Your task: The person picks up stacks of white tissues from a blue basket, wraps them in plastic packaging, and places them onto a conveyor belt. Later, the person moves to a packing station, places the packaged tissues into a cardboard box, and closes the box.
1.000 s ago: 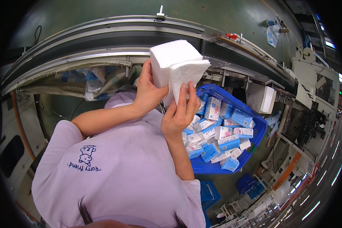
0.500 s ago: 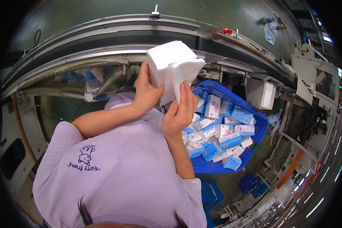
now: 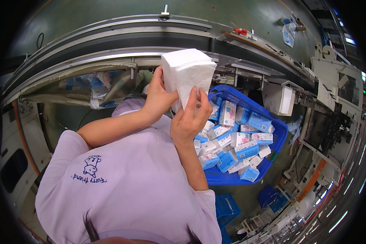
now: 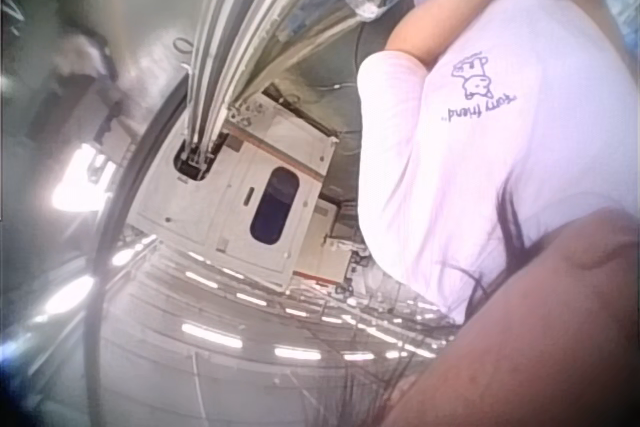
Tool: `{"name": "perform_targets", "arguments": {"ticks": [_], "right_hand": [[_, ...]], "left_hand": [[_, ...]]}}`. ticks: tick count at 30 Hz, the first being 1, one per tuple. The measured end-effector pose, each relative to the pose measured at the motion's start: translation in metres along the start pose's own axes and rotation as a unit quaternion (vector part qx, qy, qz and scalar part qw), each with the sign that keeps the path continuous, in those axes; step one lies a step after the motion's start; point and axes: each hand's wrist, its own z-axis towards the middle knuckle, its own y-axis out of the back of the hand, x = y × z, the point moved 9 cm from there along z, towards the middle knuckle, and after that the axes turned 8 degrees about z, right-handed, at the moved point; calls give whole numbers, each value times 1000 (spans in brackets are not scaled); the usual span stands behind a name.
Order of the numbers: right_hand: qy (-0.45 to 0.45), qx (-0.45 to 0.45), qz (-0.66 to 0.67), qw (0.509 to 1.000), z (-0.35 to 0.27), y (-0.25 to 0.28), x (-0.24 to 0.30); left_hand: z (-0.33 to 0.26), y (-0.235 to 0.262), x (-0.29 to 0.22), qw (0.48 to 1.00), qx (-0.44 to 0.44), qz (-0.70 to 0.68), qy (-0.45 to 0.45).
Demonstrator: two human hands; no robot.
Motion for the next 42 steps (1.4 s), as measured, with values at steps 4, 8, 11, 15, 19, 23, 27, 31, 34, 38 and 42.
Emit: {"name": "perform_targets", "arguments": {"ticks": [4, 8, 11, 15, 19, 23, 27, 31, 34, 38, 42], "right_hand": [[29, -9, -28, 999, -1, -1, 3], [30, 3, -37, 999, -1, -2, 5], [24, 14, -48, 998, 1, -2, 4], [34, 42, -20, 998, 2, -1, 0], [70, 203, 116, 970, 15, 4, 10], [193, 165, -9, 967, -3, 9, -4], [91, 58, 87, 990, 7, 46, -11], [-376, 94, 600, 700, -43, 9, -51], [-419, 52, 649, 633, -61, -9, -81], [-394, 2, 637, 662, -60, -5, -98], [-410, -174, 595, 669, -91, 33, -254]], "left_hand": [[-2, -1, 2, 1000, 6, -18, 14], [-4, 0, 1, 1000, 13, -21, 6], [-8, -6, -1, 997, 56, -60, -1], [-15, -7, -7, 985, 138, -98, -3], [-9, 4, 11, 969, 95, -167, 153], [-19, -13, 2, 915, 211, -213, 272], [10, 23, 8, 957, 248, -16, 149], [18, 12, -2, 924, 320, -103, 184], [-1, 0, -9, 887, 410, -82, 194], [-2, -23, -23, 886, 421, 137, 136], [63, 8, -33, 946, 292, 52, 133]]}}
